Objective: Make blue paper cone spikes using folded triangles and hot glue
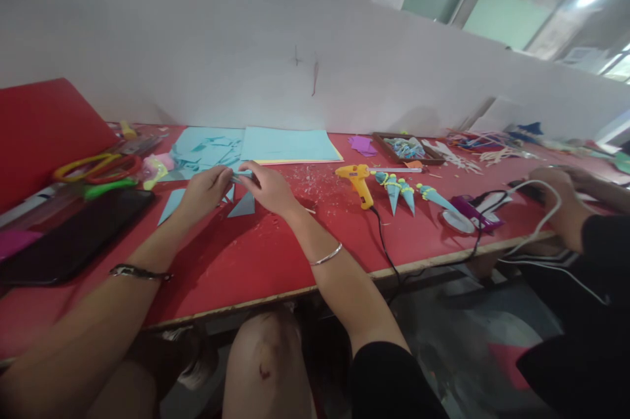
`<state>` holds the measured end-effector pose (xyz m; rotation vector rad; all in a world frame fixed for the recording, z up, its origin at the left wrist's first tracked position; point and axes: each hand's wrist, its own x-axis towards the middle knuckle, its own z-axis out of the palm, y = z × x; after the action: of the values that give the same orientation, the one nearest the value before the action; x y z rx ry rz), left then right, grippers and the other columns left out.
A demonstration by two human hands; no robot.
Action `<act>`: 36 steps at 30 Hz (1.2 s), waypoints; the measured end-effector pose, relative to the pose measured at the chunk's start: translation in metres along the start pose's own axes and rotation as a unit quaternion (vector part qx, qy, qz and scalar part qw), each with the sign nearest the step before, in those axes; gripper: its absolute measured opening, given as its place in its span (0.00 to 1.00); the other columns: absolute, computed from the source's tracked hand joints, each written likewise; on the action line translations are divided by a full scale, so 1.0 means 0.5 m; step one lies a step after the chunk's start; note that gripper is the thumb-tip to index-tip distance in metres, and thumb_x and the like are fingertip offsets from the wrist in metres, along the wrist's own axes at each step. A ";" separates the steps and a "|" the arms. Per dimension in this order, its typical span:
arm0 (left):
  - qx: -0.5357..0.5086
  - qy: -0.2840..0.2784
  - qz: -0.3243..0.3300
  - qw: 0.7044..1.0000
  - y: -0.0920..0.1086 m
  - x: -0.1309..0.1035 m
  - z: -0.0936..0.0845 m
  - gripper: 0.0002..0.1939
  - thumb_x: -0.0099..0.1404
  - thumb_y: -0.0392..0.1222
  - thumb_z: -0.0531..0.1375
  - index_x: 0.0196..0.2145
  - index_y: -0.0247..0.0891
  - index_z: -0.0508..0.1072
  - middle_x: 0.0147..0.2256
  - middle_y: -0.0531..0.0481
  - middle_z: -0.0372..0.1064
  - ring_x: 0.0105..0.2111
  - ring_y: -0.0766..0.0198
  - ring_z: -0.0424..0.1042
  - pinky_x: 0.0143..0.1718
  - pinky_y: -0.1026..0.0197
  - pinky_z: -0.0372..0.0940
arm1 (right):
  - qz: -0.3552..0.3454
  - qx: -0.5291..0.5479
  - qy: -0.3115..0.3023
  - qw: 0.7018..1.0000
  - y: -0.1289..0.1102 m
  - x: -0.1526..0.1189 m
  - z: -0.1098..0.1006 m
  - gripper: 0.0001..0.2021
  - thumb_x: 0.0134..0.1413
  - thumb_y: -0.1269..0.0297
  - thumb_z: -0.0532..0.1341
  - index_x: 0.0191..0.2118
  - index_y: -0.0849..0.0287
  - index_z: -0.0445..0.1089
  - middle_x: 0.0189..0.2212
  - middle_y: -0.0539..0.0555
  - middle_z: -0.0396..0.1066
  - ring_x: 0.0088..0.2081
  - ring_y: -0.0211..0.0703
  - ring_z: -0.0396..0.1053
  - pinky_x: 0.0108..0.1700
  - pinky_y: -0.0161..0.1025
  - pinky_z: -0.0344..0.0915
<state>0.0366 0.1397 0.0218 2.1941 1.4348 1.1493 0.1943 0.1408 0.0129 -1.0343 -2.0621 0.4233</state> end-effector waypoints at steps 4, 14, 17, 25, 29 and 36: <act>-0.041 0.019 -0.054 0.998 0.006 0.001 -0.006 0.15 0.62 0.43 0.48 0.19 0.39 0.59 0.14 0.57 0.55 0.18 0.68 0.56 0.23 0.64 0.52 | 0.008 -0.045 0.012 0.999 0.007 0.001 0.006 0.11 0.58 0.60 0.51 0.37 0.62 0.65 0.25 0.51 0.66 0.29 0.37 0.61 0.32 0.33 0.53; -0.187 0.028 -0.105 0.976 0.022 0.006 -0.005 0.09 0.57 0.39 0.53 0.21 0.37 0.65 0.17 0.55 0.60 0.20 0.70 0.59 0.25 0.66 0.58 | 0.031 -0.017 0.005 0.999 0.009 0.008 0.008 0.14 0.58 0.58 0.51 0.29 0.62 0.66 0.24 0.52 0.66 0.28 0.37 0.62 0.31 0.33 0.52; -0.197 0.013 -0.101 0.975 0.020 0.006 -0.004 0.08 0.56 0.40 0.53 0.22 0.37 0.66 0.18 0.55 0.61 0.20 0.69 0.59 0.25 0.66 0.58 | 0.032 -0.005 0.007 0.999 0.006 0.006 0.007 0.15 0.58 0.57 0.51 0.30 0.63 0.67 0.23 0.51 0.65 0.27 0.36 0.61 0.31 0.32 0.52; -0.173 0.010 -0.093 0.980 0.007 0.008 -0.006 0.12 0.56 0.43 0.53 0.19 0.38 0.66 0.16 0.54 0.60 0.19 0.69 0.59 0.24 0.65 0.57 | 0.017 0.014 -0.002 1.000 0.006 0.003 0.006 0.19 0.56 0.52 0.52 0.31 0.64 0.68 0.23 0.49 0.63 0.26 0.34 0.58 0.30 0.32 0.52; -0.176 0.013 -0.093 0.980 0.003 0.009 -0.005 0.12 0.57 0.43 0.53 0.18 0.38 0.65 0.16 0.54 0.60 0.19 0.69 0.58 0.24 0.65 0.57 | 0.017 -0.045 -0.011 0.999 0.011 0.006 0.007 0.20 0.57 0.51 0.51 0.26 0.63 0.67 0.20 0.50 0.62 0.24 0.34 0.56 0.29 0.34 0.50; -0.264 -0.016 -0.115 0.957 -0.009 0.010 0.009 0.13 0.56 0.47 0.55 0.20 0.37 0.65 0.19 0.53 0.61 0.20 0.70 0.59 0.25 0.66 0.59 | 0.030 -0.020 -0.003 0.999 0.007 0.004 0.003 0.20 0.59 0.53 0.50 0.31 0.64 0.70 0.25 0.53 0.69 0.28 0.36 0.63 0.31 0.32 0.52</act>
<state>0.0381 0.1469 0.0184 1.6259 1.1593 1.2311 0.1941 0.1449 0.0107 -1.1230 -2.0554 0.4171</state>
